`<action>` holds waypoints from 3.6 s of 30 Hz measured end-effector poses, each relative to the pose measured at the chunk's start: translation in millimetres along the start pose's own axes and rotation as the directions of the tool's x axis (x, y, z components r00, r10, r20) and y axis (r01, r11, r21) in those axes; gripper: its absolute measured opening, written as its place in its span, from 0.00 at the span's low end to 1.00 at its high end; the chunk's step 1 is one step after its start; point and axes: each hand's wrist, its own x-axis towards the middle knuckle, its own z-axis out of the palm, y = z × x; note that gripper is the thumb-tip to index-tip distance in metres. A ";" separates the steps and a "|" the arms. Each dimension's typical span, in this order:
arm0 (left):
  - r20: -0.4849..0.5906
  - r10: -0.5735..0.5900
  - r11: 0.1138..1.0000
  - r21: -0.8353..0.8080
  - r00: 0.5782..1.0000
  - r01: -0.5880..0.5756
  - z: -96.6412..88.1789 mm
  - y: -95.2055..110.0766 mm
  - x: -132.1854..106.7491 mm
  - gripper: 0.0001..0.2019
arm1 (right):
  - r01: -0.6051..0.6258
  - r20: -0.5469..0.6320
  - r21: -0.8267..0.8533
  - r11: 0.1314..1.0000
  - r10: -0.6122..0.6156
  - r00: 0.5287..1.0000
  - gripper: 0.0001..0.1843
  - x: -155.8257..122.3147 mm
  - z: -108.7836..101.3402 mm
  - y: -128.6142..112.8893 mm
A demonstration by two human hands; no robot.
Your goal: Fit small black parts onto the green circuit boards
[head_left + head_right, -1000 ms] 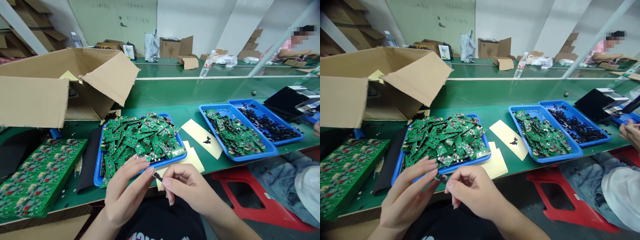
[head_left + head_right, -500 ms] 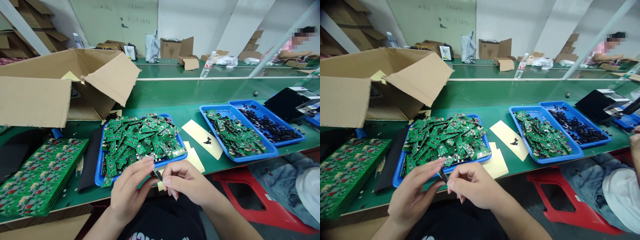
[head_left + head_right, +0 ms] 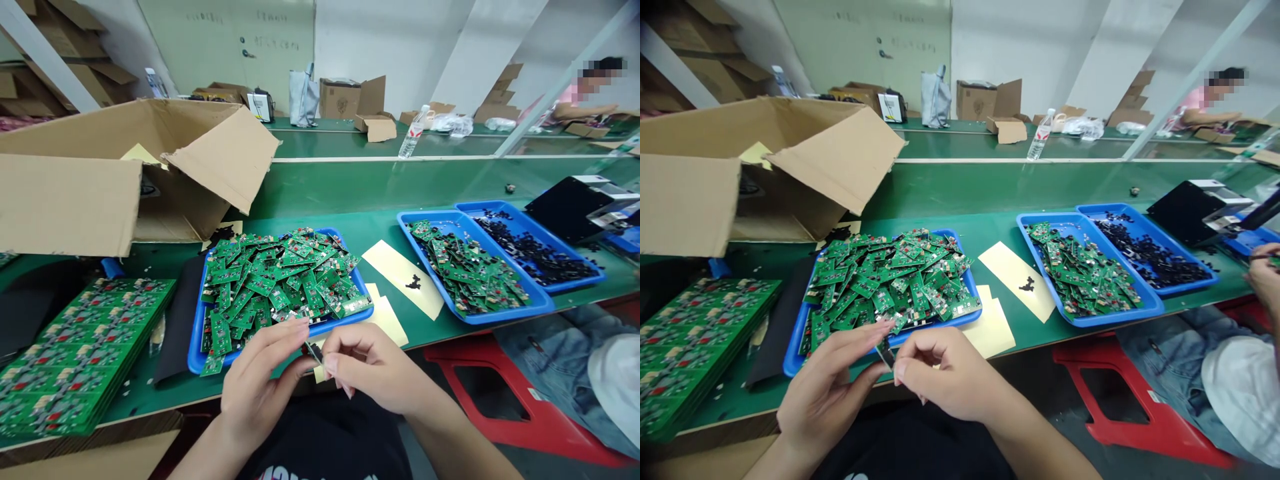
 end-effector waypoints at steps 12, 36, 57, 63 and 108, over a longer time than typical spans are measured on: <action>0.043 -0.007 0.997 -0.070 0.999 0.010 3.1 -3.7 -4.4 0.12 | 0.024 -0.029 -0.232 0.972 -0.032 0.999 0.07 -0.8 -0.8 -7.4; 0.352 -0.346 0.872 -0.222 0.870 0.436 6.0 14.8 -7.0 0.19 | 0.208 0.069 -0.970 0.122 -0.687 0.723 0.22 8.7 0.7 6.9; 0.501 -0.439 0.654 -0.391 0.746 0.647 -5.3 21.3 11.8 0.13 | 0.485 0.113 -0.833 0.265 -0.777 0.619 0.05 11.9 -3.8 1.8; 0.464 -0.446 0.694 -0.360 0.765 0.624 -2.6 23.3 14.3 0.11 | 0.482 0.096 -0.857 0.182 -0.863 0.496 0.07 17.6 -3.2 15.0; 0.776 -0.600 -0.387 -0.495 0.195 0.778 4.1 35.0 13.7 0.14 | 0.331 -0.111 -0.652 0.683 -0.517 0.848 0.06 7.7 -7.7 -0.9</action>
